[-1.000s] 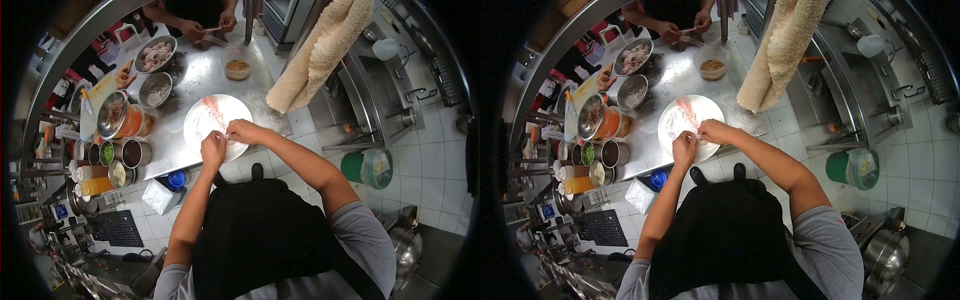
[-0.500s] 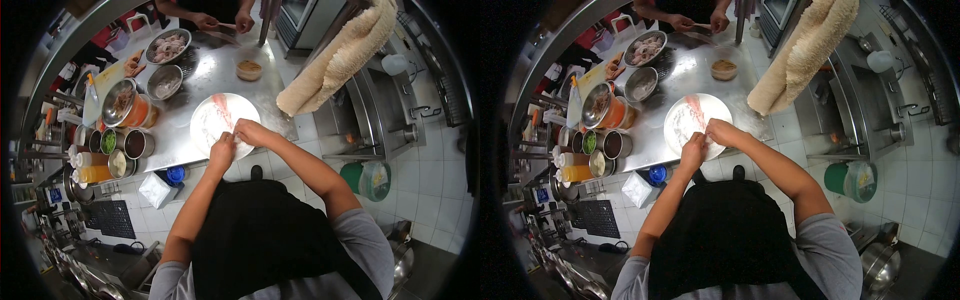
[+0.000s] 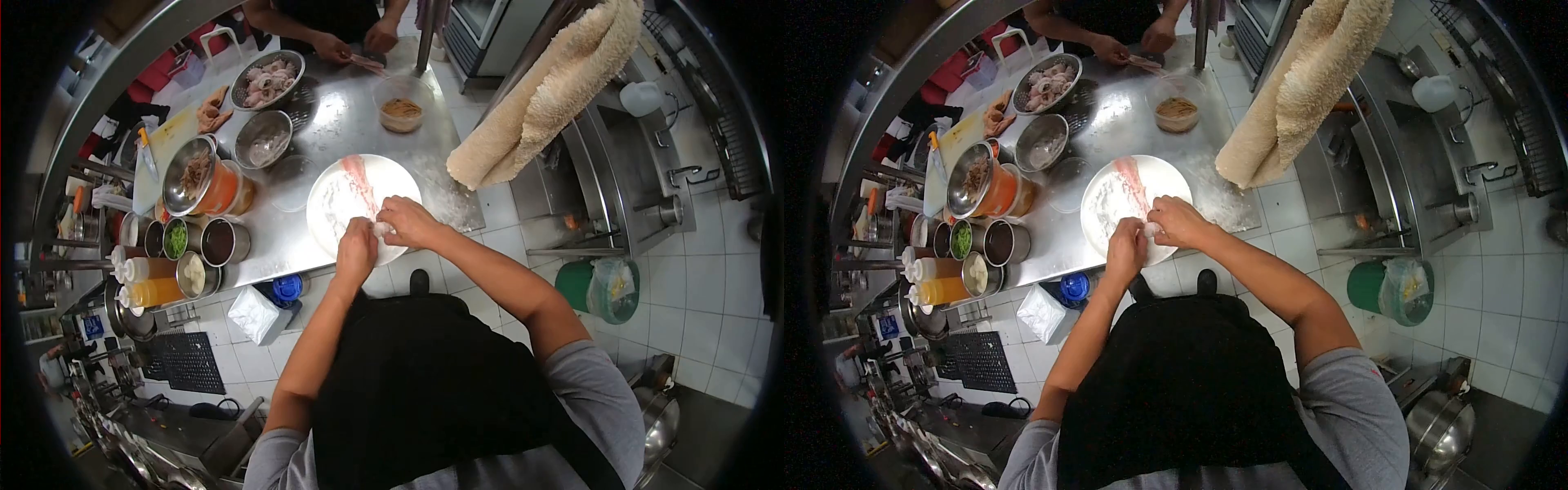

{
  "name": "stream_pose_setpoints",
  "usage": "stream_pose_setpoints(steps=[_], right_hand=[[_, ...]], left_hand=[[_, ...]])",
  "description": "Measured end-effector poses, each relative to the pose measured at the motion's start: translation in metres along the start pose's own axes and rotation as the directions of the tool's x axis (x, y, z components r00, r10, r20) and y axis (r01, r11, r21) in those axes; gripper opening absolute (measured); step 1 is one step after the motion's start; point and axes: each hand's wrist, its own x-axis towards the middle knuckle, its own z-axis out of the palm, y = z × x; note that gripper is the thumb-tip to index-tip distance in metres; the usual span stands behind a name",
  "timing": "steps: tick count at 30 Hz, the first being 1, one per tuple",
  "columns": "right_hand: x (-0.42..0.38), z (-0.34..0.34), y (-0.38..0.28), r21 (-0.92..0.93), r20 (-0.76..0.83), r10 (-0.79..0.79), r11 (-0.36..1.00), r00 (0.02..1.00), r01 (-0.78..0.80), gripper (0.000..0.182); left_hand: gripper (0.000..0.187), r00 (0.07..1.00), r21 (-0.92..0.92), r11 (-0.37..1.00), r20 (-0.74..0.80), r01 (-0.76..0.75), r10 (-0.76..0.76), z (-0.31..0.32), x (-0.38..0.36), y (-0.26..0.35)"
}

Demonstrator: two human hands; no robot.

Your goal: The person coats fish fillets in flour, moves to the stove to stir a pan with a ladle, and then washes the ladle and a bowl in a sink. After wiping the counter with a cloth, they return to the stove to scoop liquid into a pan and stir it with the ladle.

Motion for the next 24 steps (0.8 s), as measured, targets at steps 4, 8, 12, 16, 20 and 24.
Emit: stream_pose_setpoints(steps=[4,8,12,16,20,24], right_hand=[[0.008,-0.004,0.000,-0.064,0.096,0.018,0.998,0.995,-0.012,0.035],[0.010,-0.009,0.002,-0.087,0.238,0.034,0.996,0.971,-0.013,0.039],[0.009,-0.010,0.009,0.019,0.279,0.077,0.996,0.957,-0.086,0.040],[0.004,-0.010,0.005,0.058,0.154,0.115,0.990,0.981,-0.125,0.035],[-0.009,-0.014,-0.005,0.023,-0.013,-0.070,0.997,0.997,0.070,0.031],[-0.004,-0.004,-0.001,0.008,-0.004,-0.061,0.998,0.998,0.061,0.031]], left_hand=[[0.029,0.999,-0.035,0.999,-0.029,-0.026,0.025,-0.002,-0.002,0.019],[0.028,0.999,-0.031,0.999,0.011,-0.039,0.039,0.000,-0.003,0.009],[0.028,0.997,-0.019,0.999,0.069,-0.044,0.045,-0.003,-0.003,0.007],[0.026,0.996,-0.009,0.997,0.052,-0.071,0.071,-0.003,0.004,-0.003],[0.025,0.998,-0.030,0.998,0.049,-0.047,0.048,-0.002,0.004,0.000],[0.024,0.997,0.007,0.999,0.070,0.032,-0.033,0.002,0.005,0.003]])
